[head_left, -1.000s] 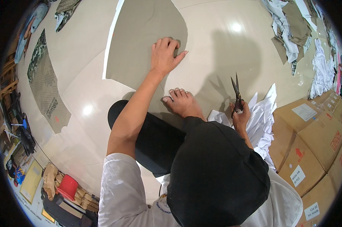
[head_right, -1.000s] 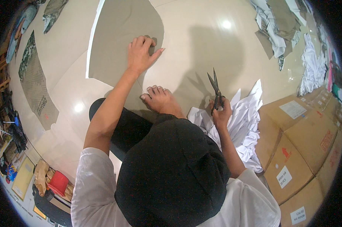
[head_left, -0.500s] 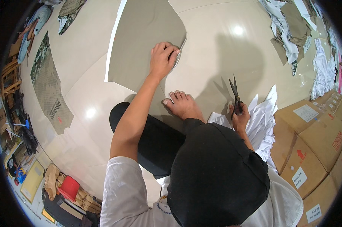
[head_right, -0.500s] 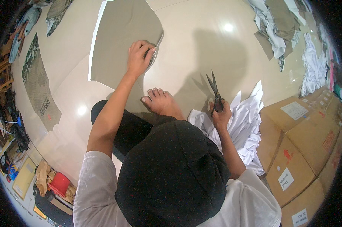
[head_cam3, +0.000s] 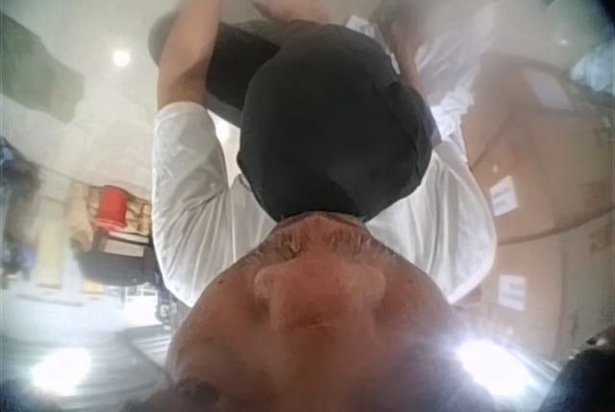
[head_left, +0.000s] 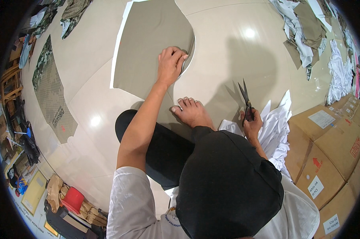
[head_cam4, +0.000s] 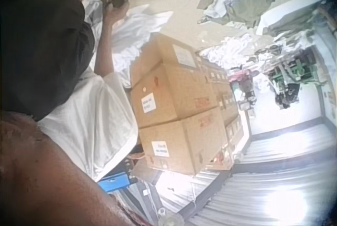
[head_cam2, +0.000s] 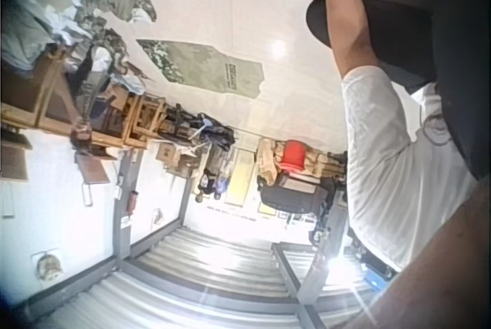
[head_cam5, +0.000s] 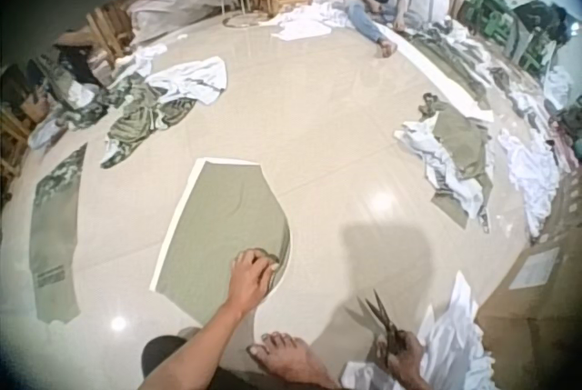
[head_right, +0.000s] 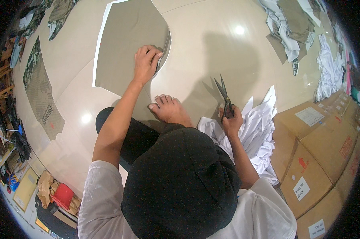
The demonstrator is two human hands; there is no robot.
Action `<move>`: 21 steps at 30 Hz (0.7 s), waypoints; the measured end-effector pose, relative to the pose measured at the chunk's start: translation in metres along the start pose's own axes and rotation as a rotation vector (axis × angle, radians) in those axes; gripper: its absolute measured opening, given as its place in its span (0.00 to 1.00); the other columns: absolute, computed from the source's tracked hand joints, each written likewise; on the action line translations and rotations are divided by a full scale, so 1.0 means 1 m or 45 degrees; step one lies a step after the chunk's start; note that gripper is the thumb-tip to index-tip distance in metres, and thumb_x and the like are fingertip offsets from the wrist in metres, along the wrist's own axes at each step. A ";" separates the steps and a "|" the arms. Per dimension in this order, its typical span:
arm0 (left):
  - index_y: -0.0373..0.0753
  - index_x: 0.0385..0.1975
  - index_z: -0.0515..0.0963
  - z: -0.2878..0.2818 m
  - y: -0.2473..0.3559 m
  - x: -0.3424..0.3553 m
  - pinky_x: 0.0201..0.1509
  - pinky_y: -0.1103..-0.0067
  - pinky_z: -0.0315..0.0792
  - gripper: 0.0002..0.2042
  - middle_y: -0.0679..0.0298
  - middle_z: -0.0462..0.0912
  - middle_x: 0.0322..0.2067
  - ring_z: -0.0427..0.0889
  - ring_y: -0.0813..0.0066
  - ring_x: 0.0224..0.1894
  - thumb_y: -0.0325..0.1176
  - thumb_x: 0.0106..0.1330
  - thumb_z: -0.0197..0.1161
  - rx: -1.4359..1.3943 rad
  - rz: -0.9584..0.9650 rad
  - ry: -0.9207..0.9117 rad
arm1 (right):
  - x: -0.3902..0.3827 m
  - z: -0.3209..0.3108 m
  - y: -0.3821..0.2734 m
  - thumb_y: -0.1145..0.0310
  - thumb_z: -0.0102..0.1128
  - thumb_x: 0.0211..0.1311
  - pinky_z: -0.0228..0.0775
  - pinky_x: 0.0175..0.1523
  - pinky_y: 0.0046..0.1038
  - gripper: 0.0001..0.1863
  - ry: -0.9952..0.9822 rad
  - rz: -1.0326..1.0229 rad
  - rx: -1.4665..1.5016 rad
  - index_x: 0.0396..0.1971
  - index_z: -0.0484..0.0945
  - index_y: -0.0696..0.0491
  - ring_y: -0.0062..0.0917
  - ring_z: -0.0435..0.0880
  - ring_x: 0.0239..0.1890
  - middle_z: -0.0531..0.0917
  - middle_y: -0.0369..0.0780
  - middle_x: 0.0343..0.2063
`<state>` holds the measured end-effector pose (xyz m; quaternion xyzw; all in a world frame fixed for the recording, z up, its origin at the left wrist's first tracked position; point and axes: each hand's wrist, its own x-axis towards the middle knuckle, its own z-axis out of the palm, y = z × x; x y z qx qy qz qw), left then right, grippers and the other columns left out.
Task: The person sits on the floor and uses scissors to cut a piece of beige fabric along a white paper template. They smooth the fabric, align the template, and trim the edges to match the pattern shape.
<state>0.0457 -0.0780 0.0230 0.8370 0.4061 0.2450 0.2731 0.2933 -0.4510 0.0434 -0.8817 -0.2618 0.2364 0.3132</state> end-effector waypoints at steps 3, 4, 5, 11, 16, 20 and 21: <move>0.45 0.43 0.88 0.001 0.000 0.000 0.62 0.63 0.67 0.07 0.67 0.83 0.46 0.78 0.61 0.54 0.40 0.78 0.69 -0.002 -0.007 0.007 | 0.001 0.001 0.001 0.63 0.84 0.62 0.79 0.43 0.29 0.19 0.002 -0.011 0.011 0.40 0.82 0.58 0.24 0.85 0.34 0.86 0.40 0.31; 0.45 0.43 0.87 0.001 0.000 0.000 0.61 0.63 0.67 0.07 0.67 0.83 0.46 0.78 0.61 0.54 0.40 0.78 0.69 -0.001 -0.010 0.008 | 0.001 0.001 0.002 0.63 0.84 0.62 0.79 0.43 0.29 0.19 0.004 -0.015 0.021 0.40 0.82 0.58 0.24 0.85 0.34 0.86 0.40 0.31; 0.45 0.43 0.87 0.002 0.000 0.001 0.61 0.63 0.67 0.07 0.67 0.83 0.46 0.78 0.61 0.54 0.39 0.78 0.69 0.010 -0.007 0.016 | 0.001 0.000 0.003 0.64 0.84 0.62 0.79 0.43 0.28 0.19 0.000 -0.017 -0.005 0.40 0.82 0.58 0.24 0.85 0.34 0.86 0.40 0.31; 0.44 0.43 0.86 0.000 0.003 0.000 0.60 0.63 0.67 0.06 0.67 0.83 0.46 0.78 0.61 0.53 0.38 0.78 0.68 0.011 0.012 0.041 | 0.000 0.000 -0.006 0.64 0.83 0.61 0.78 0.43 0.29 0.18 0.016 -0.035 -0.030 0.39 0.82 0.58 0.25 0.85 0.33 0.86 0.40 0.31; 0.43 0.57 0.84 -0.005 -0.006 0.006 0.71 0.57 0.66 0.13 0.59 0.83 0.59 0.76 0.54 0.66 0.40 0.80 0.63 0.050 -0.063 0.087 | 0.002 0.002 0.001 0.62 0.84 0.59 0.79 0.42 0.31 0.20 0.054 -0.062 -0.125 0.39 0.81 0.58 0.29 0.85 0.33 0.86 0.42 0.31; 0.45 0.80 0.66 0.004 -0.006 0.010 0.83 0.38 0.47 0.31 0.47 0.64 0.80 0.56 0.34 0.82 0.53 0.83 0.55 0.521 -0.213 0.189 | 0.001 0.003 0.003 0.61 0.84 0.58 0.78 0.42 0.32 0.21 0.053 -0.084 -0.085 0.38 0.81 0.58 0.31 0.85 0.32 0.85 0.43 0.30; 0.46 0.83 0.61 0.009 -0.006 0.008 0.83 0.34 0.42 0.35 0.46 0.58 0.83 0.50 0.30 0.84 0.56 0.83 0.53 0.570 -0.290 0.136 | 0.002 0.004 0.005 0.61 0.84 0.58 0.78 0.42 0.32 0.21 0.059 -0.083 -0.083 0.38 0.80 0.58 0.31 0.84 0.31 0.85 0.43 0.30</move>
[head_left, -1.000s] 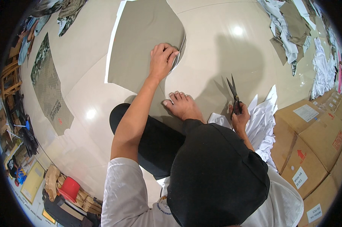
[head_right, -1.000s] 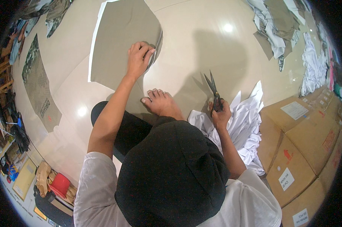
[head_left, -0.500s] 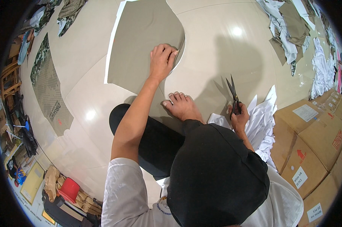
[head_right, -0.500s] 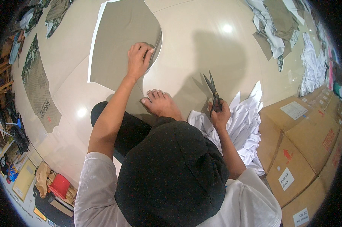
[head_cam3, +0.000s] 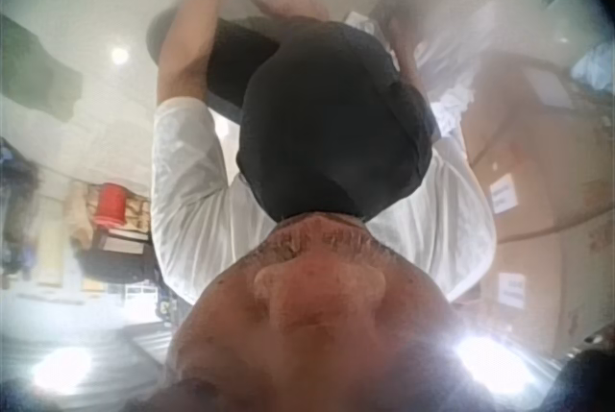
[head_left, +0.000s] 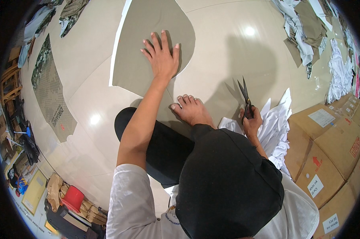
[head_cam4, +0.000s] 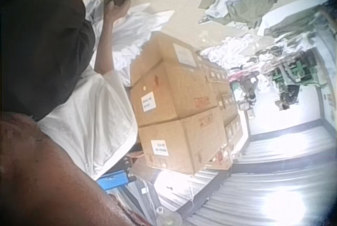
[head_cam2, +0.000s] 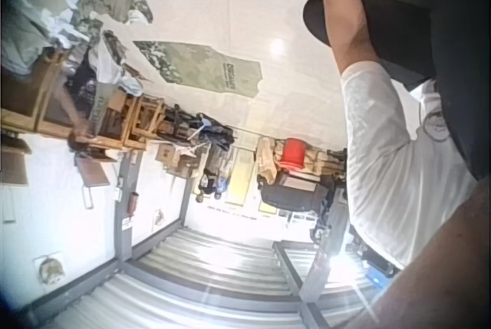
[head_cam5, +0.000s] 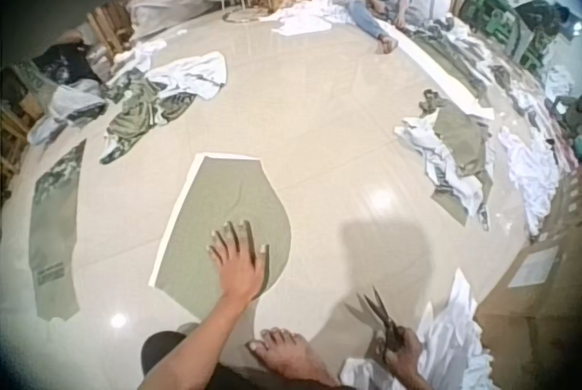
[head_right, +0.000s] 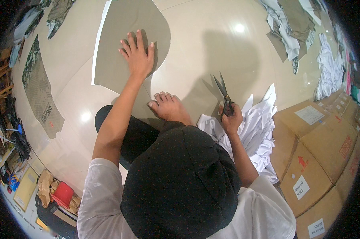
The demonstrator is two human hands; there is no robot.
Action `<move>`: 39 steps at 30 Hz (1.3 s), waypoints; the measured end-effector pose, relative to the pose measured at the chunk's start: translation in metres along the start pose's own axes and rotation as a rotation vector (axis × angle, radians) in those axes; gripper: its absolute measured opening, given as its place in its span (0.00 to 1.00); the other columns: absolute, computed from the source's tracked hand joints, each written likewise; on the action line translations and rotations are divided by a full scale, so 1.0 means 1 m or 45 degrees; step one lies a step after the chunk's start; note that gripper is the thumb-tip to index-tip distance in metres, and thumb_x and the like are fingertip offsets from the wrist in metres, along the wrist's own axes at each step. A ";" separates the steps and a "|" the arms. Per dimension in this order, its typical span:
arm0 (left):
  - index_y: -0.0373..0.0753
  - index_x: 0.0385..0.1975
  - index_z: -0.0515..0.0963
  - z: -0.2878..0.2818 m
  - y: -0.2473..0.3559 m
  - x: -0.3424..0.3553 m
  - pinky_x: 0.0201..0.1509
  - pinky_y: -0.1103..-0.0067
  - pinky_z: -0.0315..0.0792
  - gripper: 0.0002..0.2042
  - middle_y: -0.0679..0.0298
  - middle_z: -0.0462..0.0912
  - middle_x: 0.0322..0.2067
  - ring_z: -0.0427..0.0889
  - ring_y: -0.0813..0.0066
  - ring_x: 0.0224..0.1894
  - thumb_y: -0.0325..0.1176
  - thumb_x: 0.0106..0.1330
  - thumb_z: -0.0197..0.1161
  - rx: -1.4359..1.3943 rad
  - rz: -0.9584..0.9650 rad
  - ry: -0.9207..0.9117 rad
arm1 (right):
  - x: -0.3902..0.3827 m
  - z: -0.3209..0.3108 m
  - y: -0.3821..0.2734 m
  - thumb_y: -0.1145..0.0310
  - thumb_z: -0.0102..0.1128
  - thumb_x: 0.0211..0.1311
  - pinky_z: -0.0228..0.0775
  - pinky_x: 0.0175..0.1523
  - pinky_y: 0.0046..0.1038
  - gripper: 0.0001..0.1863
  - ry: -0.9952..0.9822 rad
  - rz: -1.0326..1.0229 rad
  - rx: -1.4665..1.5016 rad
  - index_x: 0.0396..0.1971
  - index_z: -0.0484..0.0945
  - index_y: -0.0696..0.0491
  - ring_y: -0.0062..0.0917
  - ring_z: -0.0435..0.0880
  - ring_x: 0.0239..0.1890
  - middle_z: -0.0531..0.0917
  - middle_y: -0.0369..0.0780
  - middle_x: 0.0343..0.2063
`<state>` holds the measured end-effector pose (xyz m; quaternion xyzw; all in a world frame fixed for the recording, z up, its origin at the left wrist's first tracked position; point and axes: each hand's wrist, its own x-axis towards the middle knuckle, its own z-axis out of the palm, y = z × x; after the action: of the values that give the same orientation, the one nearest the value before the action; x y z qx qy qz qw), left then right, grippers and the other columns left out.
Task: The person sits on the floor and uses scissors to cut a piece of beige fabric along a white paper template. They smooth the fabric, align the template, and trim the edges to match the pattern shape.
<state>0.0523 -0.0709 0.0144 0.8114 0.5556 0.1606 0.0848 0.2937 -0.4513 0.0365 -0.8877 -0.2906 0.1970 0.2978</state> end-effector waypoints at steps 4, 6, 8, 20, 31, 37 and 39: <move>0.51 0.88 0.53 0.004 -0.004 -0.006 0.83 0.29 0.36 0.40 0.45 0.48 0.87 0.41 0.25 0.86 0.62 0.82 0.49 0.196 0.026 -0.146 | 0.000 0.001 0.002 0.62 0.84 0.59 0.77 0.41 0.32 0.21 0.012 -0.023 -0.019 0.38 0.80 0.58 0.30 0.84 0.31 0.86 0.43 0.31; 0.54 0.89 0.52 -0.002 -0.006 -0.015 0.83 0.29 0.37 0.39 0.45 0.46 0.87 0.40 0.26 0.86 0.62 0.82 0.50 0.228 0.123 -0.273 | 0.001 -0.001 0.001 0.63 0.84 0.59 0.77 0.40 0.31 0.20 -0.024 -0.013 0.011 0.39 0.81 0.59 0.27 0.83 0.31 0.86 0.42 0.30; 0.56 0.89 0.51 -0.015 -0.009 -0.029 0.83 0.30 0.37 0.39 0.47 0.44 0.88 0.40 0.28 0.87 0.62 0.83 0.49 0.251 0.289 -0.430 | 0.002 -0.004 0.004 0.63 0.84 0.60 0.77 0.40 0.29 0.20 -0.040 0.002 0.092 0.40 0.81 0.59 0.24 0.82 0.31 0.86 0.41 0.30; 0.55 0.89 0.51 -0.048 -0.013 -0.029 0.89 0.40 0.38 0.36 0.56 0.45 0.88 0.40 0.40 0.89 0.59 0.86 0.47 0.135 0.666 -0.607 | 0.018 -0.013 -0.041 0.60 0.80 0.70 0.76 0.40 0.24 0.18 -0.327 0.234 0.321 0.40 0.87 0.61 0.17 0.83 0.32 0.88 0.36 0.29; 0.47 0.87 0.57 0.015 0.043 -0.015 0.84 0.31 0.33 0.38 0.46 0.50 0.87 0.41 0.26 0.86 0.60 0.83 0.50 0.078 0.197 -0.217 | 0.003 -0.019 -0.042 0.59 0.80 0.71 0.76 0.39 0.24 0.19 -0.435 0.307 0.378 0.40 0.87 0.62 0.16 0.83 0.32 0.89 0.35 0.29; 0.45 0.86 0.58 0.033 0.082 0.009 0.88 0.39 0.36 0.36 0.46 0.52 0.86 0.42 0.28 0.87 0.55 0.84 0.50 -0.144 0.412 -0.265 | 0.000 -0.019 -0.046 0.58 0.81 0.68 0.77 0.37 0.26 0.20 -0.304 0.270 0.210 0.38 0.88 0.62 0.18 0.84 0.29 0.89 0.38 0.25; 0.44 0.85 0.60 0.040 0.102 0.015 0.88 0.40 0.37 0.34 0.46 0.53 0.86 0.44 0.29 0.86 0.53 0.85 0.49 -0.220 0.505 -0.293 | 0.003 -0.021 -0.046 0.58 0.81 0.66 0.77 0.36 0.27 0.20 -0.213 0.225 0.064 0.37 0.89 0.62 0.18 0.84 0.27 0.88 0.40 0.23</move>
<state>0.1607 -0.0925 0.0121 0.9073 0.3562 0.1274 0.1834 0.2884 -0.4278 0.0809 -0.8826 -0.2302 0.3031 0.2761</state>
